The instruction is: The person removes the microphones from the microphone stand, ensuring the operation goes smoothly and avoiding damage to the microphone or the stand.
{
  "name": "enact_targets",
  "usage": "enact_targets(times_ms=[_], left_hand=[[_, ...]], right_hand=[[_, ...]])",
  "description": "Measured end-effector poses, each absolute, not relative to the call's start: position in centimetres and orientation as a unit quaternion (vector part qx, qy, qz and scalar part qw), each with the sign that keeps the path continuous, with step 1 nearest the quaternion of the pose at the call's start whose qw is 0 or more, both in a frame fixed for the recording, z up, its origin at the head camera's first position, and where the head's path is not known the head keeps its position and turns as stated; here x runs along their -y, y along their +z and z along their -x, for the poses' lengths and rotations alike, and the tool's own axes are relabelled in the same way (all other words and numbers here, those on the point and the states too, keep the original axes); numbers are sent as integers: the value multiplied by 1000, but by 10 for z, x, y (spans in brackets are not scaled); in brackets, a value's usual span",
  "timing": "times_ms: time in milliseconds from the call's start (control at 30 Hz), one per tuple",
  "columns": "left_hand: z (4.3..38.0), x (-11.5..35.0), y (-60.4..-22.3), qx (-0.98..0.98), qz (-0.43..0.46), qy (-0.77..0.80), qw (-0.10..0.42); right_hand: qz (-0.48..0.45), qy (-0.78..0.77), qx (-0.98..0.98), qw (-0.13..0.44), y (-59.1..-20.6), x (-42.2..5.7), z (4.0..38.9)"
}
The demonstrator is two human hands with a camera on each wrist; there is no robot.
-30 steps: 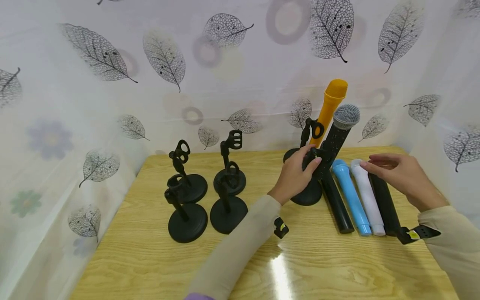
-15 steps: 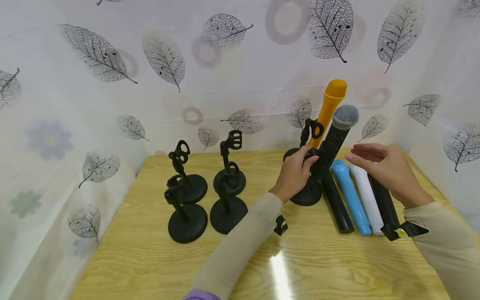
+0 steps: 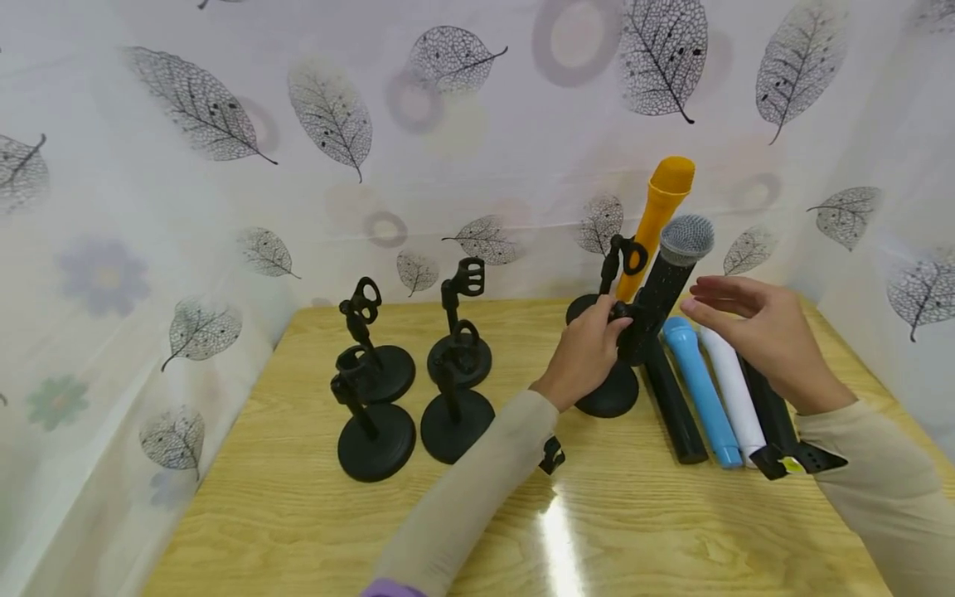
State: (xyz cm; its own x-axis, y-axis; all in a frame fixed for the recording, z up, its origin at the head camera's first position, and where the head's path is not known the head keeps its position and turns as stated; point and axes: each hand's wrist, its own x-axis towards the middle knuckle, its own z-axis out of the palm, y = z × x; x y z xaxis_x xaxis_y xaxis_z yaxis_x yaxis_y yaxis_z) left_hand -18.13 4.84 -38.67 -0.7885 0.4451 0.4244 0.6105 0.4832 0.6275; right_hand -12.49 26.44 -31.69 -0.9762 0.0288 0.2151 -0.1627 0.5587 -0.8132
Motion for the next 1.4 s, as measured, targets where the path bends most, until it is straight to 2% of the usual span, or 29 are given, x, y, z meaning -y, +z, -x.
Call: enact_targets(times_ms=[200,1400], left_hand=[[175,-42,-386,855,321,-396,99],[134,3,-384,854,322,-396,101]], right_hand=[[-48,467,876,109,-317,-255,124],[-93,450,887,48,-314,-206,107]])
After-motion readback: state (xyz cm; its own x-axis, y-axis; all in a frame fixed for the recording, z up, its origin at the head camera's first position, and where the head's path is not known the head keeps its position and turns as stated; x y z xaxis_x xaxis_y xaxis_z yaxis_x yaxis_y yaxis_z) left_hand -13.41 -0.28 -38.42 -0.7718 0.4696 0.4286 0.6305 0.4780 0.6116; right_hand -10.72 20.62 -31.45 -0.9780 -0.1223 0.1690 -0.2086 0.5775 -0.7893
